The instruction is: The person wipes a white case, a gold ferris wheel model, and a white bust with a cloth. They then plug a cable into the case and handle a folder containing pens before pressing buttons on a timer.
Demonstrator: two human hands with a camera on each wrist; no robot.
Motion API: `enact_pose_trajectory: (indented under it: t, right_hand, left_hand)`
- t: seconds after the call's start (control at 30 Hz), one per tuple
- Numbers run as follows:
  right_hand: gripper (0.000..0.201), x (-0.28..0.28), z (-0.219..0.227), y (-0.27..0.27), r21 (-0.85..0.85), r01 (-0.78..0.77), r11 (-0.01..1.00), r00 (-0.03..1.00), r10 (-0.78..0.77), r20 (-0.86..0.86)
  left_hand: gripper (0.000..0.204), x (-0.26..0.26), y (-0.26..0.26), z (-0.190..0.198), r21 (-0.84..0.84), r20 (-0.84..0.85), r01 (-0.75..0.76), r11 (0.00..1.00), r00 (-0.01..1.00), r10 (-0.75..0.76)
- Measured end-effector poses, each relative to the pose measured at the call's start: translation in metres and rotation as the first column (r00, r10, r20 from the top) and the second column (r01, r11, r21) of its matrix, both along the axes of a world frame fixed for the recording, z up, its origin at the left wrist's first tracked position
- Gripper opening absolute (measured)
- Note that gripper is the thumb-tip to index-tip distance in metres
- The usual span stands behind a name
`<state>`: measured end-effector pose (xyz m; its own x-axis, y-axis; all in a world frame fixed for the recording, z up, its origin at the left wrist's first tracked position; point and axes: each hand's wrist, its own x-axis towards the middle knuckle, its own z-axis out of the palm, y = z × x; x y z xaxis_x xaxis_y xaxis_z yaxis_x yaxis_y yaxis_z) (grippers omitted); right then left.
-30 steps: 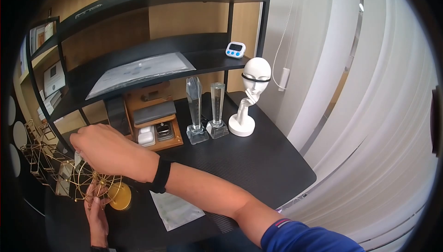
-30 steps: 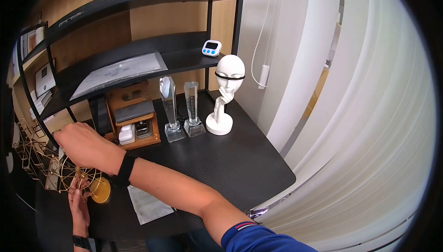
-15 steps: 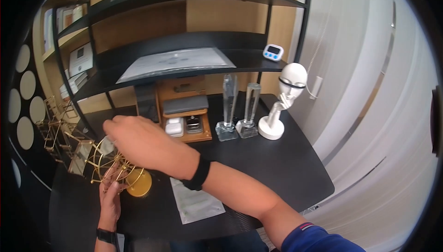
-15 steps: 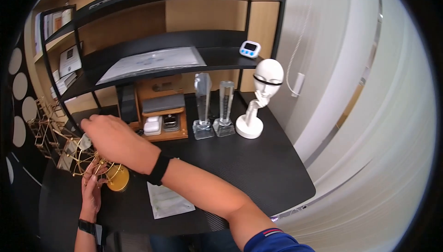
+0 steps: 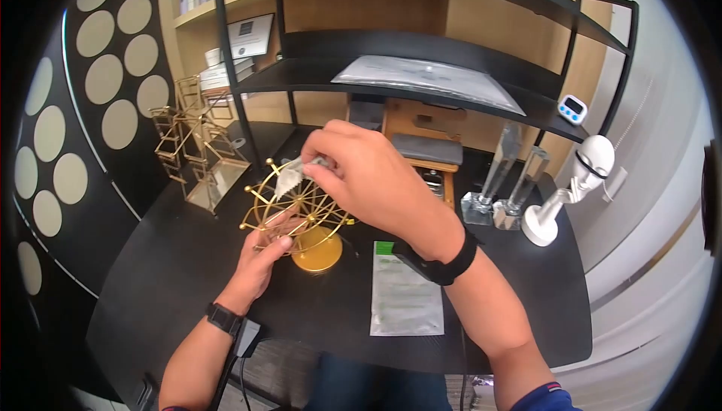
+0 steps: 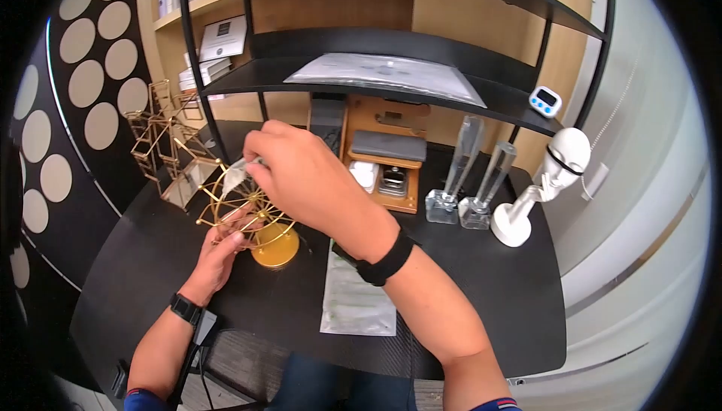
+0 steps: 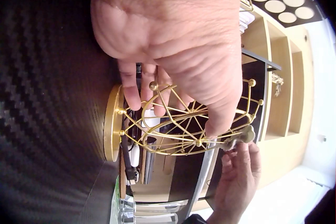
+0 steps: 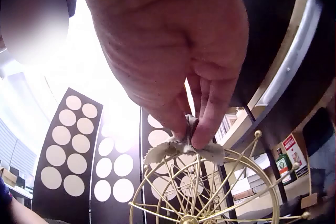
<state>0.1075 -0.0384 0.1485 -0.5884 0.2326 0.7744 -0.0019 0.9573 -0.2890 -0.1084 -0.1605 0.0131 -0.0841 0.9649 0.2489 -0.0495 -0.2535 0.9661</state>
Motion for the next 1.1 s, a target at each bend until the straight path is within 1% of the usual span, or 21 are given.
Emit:
enact_pose_trajectory:
  t: [0.03, 0.13, 0.17, 0.2, 0.27, 0.3, 0.33, 0.37, 0.4, 0.47, 0.53, 0.6, 0.67, 0.7, 0.77, 0.87, 0.9, 0.93, 0.97, 1.03, 1.1]
  right_hand:
    - [0.014, 0.000, -0.002, 0.000, -0.003, -0.017, 1.000, 1.000, 0.017, -0.002]
    - [0.012, 0.002, -0.003, -0.002, 0.008, 0.043, 0.999, 0.998, -0.044, 0.048]
    - [0.012, 0.002, 0.000, -0.004, 0.015, 0.033, 0.999, 0.998, -0.034, 0.049]
    - [0.010, 0.002, 0.002, -0.007, 0.015, 0.072, 0.997, 0.995, -0.072, 0.062]
    - [0.008, 0.000, 0.002, -0.011, 0.031, 0.119, 0.992, 0.991, -0.120, 0.054]
    - [0.008, -0.001, 0.000, -0.012, 0.028, 0.117, 0.993, 0.992, -0.118, 0.054]
    - [0.011, -0.003, -0.001, -0.014, 0.040, 0.089, 0.995, 0.995, -0.091, 0.033]
    - [0.014, -0.004, -0.002, -0.016, 0.054, 0.062, 0.997, 0.998, -0.062, 0.013]
    - [0.014, -0.007, -0.003, -0.018, 0.053, 0.059, 0.997, 0.998, -0.060, 0.012]
    - [0.016, -0.011, -0.006, -0.024, 0.054, -0.007, 0.999, 0.997, 0.003, 0.079]
    - [0.015, -0.013, -0.009, -0.024, 0.060, -0.015, 0.998, 0.998, 0.011, 0.063]
    - [0.015, -0.013, -0.007, -0.025, 0.082, -0.008, 0.997, 0.999, 0.004, 0.047]
    - [0.013, -0.013, -0.008, -0.029, 0.078, -0.020, 0.997, 0.997, 0.015, 0.072]
    - [0.011, -0.013, -0.009, -0.030, 0.065, -0.021, 0.998, 0.996, 0.015, 0.086]
    - [0.011, -0.015, -0.011, -0.032, 0.112, 0.020, 0.993, 0.994, -0.032, 0.103]
    - [0.015, -0.013, -0.012, -0.037, 0.231, 0.086, 0.969, 0.975, -0.130, 0.182]
    - [0.013, -0.014, -0.017, -0.037, 0.230, 0.100, 0.968, 0.968, -0.148, 0.203]
    - [0.015, -0.015, -0.022, -0.036, 0.254, 0.113, 0.961, 0.965, -0.166, 0.201]
    - [0.017, -0.016, -0.026, -0.035, 0.277, 0.125, 0.953, 0.963, -0.184, 0.198]
    - [0.015, -0.017, -0.032, -0.034, 0.277, 0.136, 0.951, 0.955, -0.200, 0.218]
    - [0.013, -0.014, -0.032, -0.033, 0.273, 0.144, 0.951, 0.948, -0.211, 0.239]
  left_hand:
    - [0.079, 0.000, 0.000, 0.001, -0.001, 0.004, 0.008, 1.000, 1.000, -0.008]
    - [0.077, 0.000, -0.001, 0.003, -0.007, 0.000, 0.021, 1.000, 1.000, -0.021]
    - [0.077, 0.000, -0.001, 0.004, -0.005, -0.011, 0.035, 0.999, 0.999, -0.035]
    - [0.070, -0.002, -0.001, 0.003, -0.002, 0.021, 0.048, 0.999, 0.999, -0.048]
    - [0.070, -0.002, -0.001, 0.002, -0.001, 0.019, 0.035, 0.999, 0.999, -0.035]
    - [0.071, -0.002, -0.001, 0.002, -0.007, 0.015, 0.033, 0.999, 0.999, -0.033]
    - [0.066, -0.002, -0.002, 0.002, -0.021, 0.036, 0.023, 1.000, 0.999, -0.022]
    - [0.066, -0.003, -0.001, 0.001, -0.024, 0.035, 0.022, 0.999, 0.999, -0.022]
    - [0.062, -0.005, 0.001, -0.003, -0.014, 0.034, 0.022, 1.000, 0.999, -0.022]
    - [0.058, -0.004, -0.001, -0.005, -0.007, 0.034, 0.020, 1.000, 0.999, -0.020]
    - [0.052, -0.001, -0.001, -0.003, 0.007, 0.046, -0.006, 1.000, 0.999, 0.005]
    - [0.051, -0.003, -0.001, -0.005, 0.005, 0.040, 0.003, 1.000, 0.999, -0.003]
    - [0.049, -0.004, 0.002, -0.007, 0.007, 0.033, 0.011, 1.000, 0.999, -0.011]
    - [0.049, -0.003, 0.001, -0.007, 0.011, 0.036, 0.027, 1.000, 0.999, -0.028]
    - [0.050, -0.001, 0.000, -0.005, 0.014, 0.033, -0.015, 1.000, 0.999, 0.015]
    - [0.055, -0.004, 0.002, -0.013, 0.022, 0.067, 0.000, 1.000, 0.998, -0.002]
    - [0.057, -0.007, 0.003, -0.016, 0.025, 0.090, -0.005, 1.000, 0.996, 0.003]
    - [0.062, -0.008, 0.004, -0.018, 0.018, 0.094, -0.019, 1.000, 0.995, 0.017]
    - [0.062, -0.008, 0.003, -0.017, 0.020, 0.094, -0.006, 1.000, 0.996, 0.004]
    - [0.068, -0.008, 0.002, -0.012, 0.015, -0.016, 0.005, 1.000, 1.000, -0.005]
    - [0.071, -0.008, 0.004, -0.012, 0.007, -0.019, 0.021, 1.000, 1.000, -0.021]
